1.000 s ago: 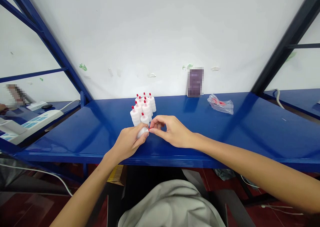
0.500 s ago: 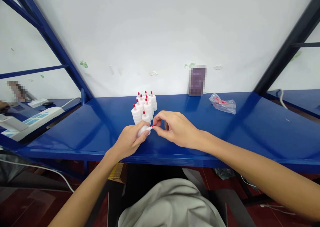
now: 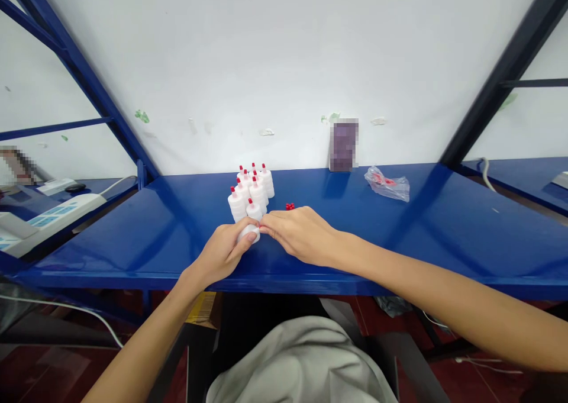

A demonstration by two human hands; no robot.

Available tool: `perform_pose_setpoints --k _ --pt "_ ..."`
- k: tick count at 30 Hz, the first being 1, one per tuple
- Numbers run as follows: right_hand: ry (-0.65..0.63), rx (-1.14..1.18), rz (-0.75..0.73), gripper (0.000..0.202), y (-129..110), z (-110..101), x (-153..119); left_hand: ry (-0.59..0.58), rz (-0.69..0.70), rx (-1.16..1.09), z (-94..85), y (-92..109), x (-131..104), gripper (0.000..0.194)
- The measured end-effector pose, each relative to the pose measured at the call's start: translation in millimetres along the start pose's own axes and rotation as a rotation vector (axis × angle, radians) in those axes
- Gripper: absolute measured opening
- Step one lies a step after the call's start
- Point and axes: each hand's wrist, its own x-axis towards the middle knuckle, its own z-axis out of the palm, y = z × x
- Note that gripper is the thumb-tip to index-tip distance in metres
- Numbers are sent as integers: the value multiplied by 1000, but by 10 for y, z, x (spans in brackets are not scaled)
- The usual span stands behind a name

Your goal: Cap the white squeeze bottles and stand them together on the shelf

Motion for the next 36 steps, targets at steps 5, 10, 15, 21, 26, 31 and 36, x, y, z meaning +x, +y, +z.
perform_pose_setpoints --k 5,10,15,21,26,31,36 --pt "-5 183 53 34 1 -153 162 31 25 -85 29 5 -7 38" --pt "129 70 204 36 175 -367 572 47 -12 -31 39 51 -28 30" --pt "-93 -108 198 36 259 -317 873 41 -22 -60 20 68 -43 27" --pt "-195 -114 195 35 265 -163 897 41 -24 -86 14 68 -38 28" --pt "-82 -4 240 32 430 -202 692 54 -21 -68 19 55 -41 27" --pt "-262 -26 358 17 719 -198 340 41 -22 -61 10 48 -35 27" --pt "-321 -14 355 23 854 -122 180 30 -26 -52 11 57 -28 26"
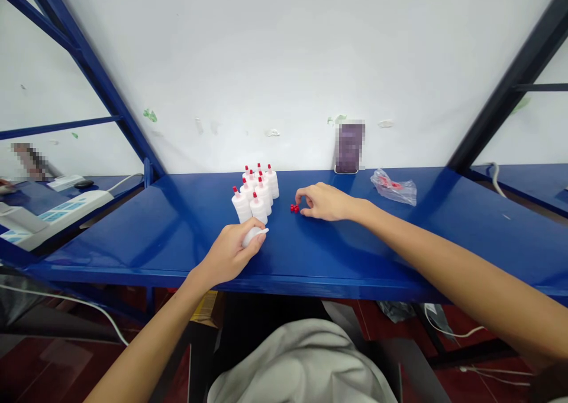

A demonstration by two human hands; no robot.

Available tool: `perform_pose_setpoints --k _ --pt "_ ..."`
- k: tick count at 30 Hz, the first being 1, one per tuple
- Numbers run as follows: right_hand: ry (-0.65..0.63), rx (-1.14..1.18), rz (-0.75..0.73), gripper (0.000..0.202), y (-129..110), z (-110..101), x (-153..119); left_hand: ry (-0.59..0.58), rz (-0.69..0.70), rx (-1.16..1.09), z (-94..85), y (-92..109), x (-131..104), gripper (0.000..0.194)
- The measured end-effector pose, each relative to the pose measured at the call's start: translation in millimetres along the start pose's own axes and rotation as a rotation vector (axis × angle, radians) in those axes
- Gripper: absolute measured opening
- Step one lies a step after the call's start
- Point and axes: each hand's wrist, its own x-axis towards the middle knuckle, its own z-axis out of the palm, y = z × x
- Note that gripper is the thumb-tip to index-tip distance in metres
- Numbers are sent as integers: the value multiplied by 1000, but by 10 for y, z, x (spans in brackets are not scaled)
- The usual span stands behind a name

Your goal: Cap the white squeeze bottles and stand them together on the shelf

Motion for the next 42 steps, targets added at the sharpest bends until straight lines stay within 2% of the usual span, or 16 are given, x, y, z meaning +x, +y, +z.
perform_pose_setpoints --k 14,16,20,24,28,35,42 --pt "-58 35 -49 14 -65 27 56 11 2 19 15 3 9 26" --pt "-18 178 -87 14 -167 30 31 11 3 18 18 0 9 26" --pt "108 659 -105 26 -461 29 -86 9 9 -2 29 -19 4 26" --pt "50 868 -76 31 -657 48 -224 9 12 -20 30 -35 0 29" --pt "28 834 -152 27 -716 95 -309 4 22 -35 21 -48 -3 30" --pt "207 673 -204 21 -736 114 -356 10 40 -76 22 -68 -3 30" --pt "246 401 -335 19 -732 150 -342 -4 53 -39 28 -73 2 31"
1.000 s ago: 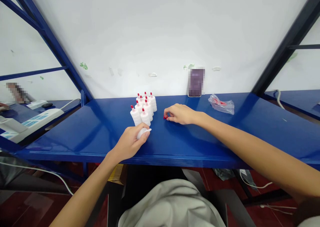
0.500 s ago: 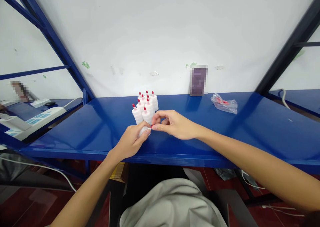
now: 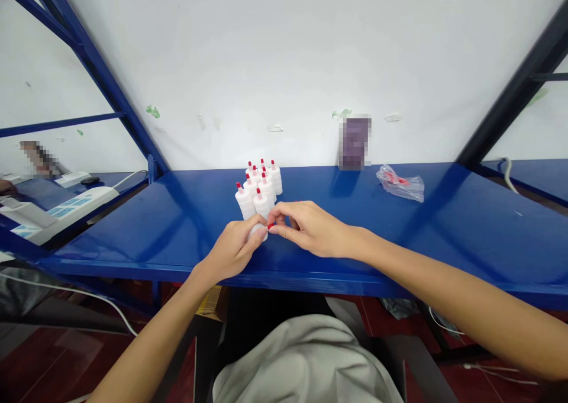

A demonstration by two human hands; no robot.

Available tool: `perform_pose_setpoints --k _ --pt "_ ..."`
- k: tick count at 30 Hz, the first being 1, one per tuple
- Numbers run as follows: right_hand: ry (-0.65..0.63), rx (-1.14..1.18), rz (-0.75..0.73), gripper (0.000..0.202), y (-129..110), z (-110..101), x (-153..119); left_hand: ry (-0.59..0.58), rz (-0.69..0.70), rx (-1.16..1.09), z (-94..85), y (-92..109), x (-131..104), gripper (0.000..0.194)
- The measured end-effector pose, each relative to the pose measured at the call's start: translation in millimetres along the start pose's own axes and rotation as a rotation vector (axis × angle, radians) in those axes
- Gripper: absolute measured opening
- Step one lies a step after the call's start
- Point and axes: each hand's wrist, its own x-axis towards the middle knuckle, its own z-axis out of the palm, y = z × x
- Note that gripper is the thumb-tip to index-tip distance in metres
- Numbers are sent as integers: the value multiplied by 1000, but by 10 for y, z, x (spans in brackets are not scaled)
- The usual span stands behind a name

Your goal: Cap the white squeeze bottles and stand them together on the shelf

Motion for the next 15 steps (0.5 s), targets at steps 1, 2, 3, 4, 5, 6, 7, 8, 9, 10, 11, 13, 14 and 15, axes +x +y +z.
perform_pose_setpoints --k 1,2,3,4,5,6,7,8,9,10,11,13,14,15 --pt "-4 -77 -40 21 10 9 3 1 0 -5 -1 -5 0 32" --pt "-8 -168 -81 23 20 17 7 3 -1 -15 -2 -11 1 32" --pt "-17 -260 -118 27 25 23 10 2 -1 -26 -3 -17 3 33" --pt "-36 -343 -148 30 26 27 14 -1 0 -33 -4 -23 5 34" --pt "-62 -406 -167 33 19 29 19 -6 1 -36 -4 -28 8 35" --pt "-92 -445 -171 34 7 29 25 -12 3 -36 -3 -32 10 36" --pt "-125 -462 -161 34 -12 27 32 -15 6 -35 -2 -35 12 37" --pt "-155 -463 -146 34 -34 25 42 -12 9 -37 1 -36 13 38" --pt "-178 -452 -127 33 -58 22 54 -5 12 -44 5 -36 13 39" --pt "-194 -431 -110 33 -82 19 70 6 14 -57 9 -36 11 41" --pt "-204 -400 -97 33 -103 13 89 18 15 -78 14 -36 8 41" --pt "-208 -316 -79 32 -133 -13 145 40 8 -142 22 -37 0 43" --pt "-190 -271 -69 32 -140 -39 184 52 -2 -178 26 -38 -4 46" --pt "-154 -227 -54 32 -141 -75 231 66 -20 -210 28 -41 -6 49"
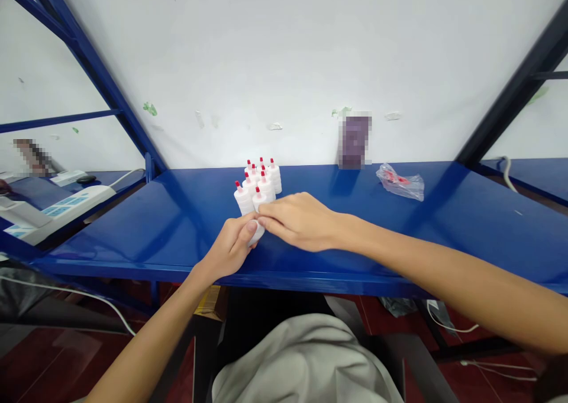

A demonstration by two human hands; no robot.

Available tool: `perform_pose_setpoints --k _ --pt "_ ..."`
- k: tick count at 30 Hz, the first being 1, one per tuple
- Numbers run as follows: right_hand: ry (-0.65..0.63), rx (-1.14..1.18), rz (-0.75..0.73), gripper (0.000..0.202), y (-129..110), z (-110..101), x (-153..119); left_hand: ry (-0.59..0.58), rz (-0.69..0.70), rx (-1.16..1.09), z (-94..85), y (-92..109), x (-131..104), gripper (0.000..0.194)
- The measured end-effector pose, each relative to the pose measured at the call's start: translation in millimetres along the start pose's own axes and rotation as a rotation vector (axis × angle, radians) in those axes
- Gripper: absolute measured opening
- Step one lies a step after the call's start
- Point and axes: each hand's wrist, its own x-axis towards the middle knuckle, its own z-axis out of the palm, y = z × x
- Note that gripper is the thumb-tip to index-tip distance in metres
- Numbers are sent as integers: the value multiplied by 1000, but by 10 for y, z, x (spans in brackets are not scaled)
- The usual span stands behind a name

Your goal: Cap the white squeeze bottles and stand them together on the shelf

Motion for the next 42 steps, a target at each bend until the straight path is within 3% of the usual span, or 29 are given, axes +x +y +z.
perform_pose_setpoints --k 3,5,11,14,19,29,34,38,42 --pt "158 81 83 33 75 -179 169 50 -64 5 0 -4 3 55" --pt "196 64 124 33 151 -308 315 74 -95 124 0 2 15 52" --pt "2 -80 196 33 315 -439 676 113 -201 541 -9 53 47 35" --pt "-53 -84 228 33 311 -383 722 42 -223 639 -78 75 33 30" --pt "-106 -132 258 32 277 -289 712 -105 -265 778 -252 81 2 31" --pt "9 -271 242 21 448 -154 693 -164 -300 866 -279 38 116 44" --pt "76 -228 248 29 502 -109 668 -204 -261 813 -344 -6 150 48" --pt "141 -134 227 39 509 -145 492 -178 -207 768 -345 -15 78 40" --pt "183 -67 283 36 685 -164 195 -58 -167 637 -312 -40 17 37"
